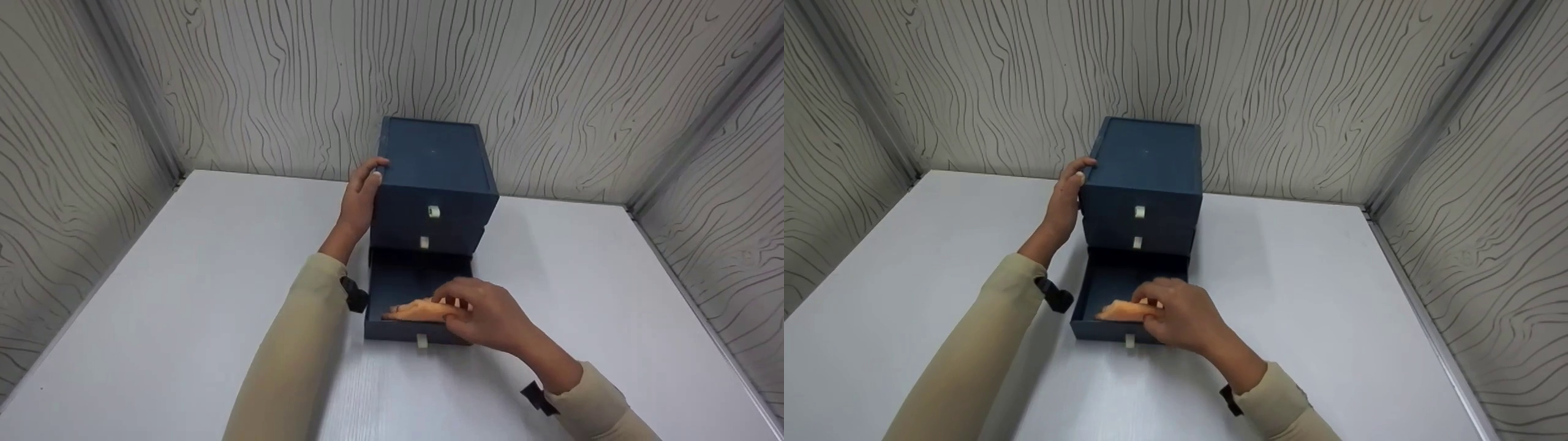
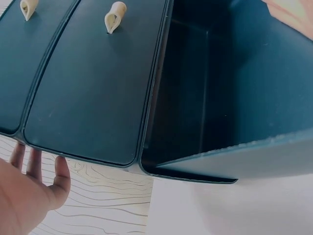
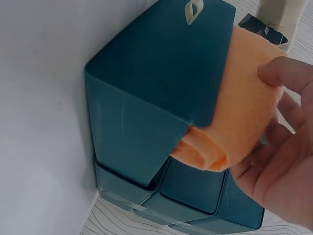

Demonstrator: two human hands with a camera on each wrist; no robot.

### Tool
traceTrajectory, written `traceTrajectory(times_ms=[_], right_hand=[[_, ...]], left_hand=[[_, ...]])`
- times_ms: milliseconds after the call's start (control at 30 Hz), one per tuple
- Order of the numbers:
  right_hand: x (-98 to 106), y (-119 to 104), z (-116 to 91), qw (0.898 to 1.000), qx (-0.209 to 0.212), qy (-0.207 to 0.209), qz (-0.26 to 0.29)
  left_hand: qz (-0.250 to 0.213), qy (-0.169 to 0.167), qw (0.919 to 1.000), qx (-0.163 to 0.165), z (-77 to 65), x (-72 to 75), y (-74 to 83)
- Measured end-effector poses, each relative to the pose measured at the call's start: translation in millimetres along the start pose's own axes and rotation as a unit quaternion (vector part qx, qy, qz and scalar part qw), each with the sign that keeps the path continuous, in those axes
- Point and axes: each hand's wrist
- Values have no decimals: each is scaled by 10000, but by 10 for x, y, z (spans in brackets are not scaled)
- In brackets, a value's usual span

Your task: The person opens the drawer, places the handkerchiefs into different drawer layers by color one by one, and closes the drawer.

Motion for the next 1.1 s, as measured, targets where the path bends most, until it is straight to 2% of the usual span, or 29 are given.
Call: traceTrajectory(times_ms=[200,433,567,767,1100], right_hand=[[50,-3,49,9997,-54,253,53],[34,-9,60,9987,-281,324,261],[18,-15,71,9977,-335,538,241],[-1,-21,97,9953,-259,914,180],[-33,-12,135,9936,-192,1092,224]], left_hand=[[-215,-114,9997,73,-6,5,12],[-95,-40,9999,-81,-5,2,5],[15,-17,9999,-116,-6,2,9],[-140,-44,9999,-30,-8,7,15],[-174,-121,9998,-52,-7,11,28]])
Point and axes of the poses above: each hand's wrist, its own z-axis towards the middle knuckle, its own x-axis out of the back of the hand, y = z × x, and after that the axes turned 6 degrees about y, right-handed
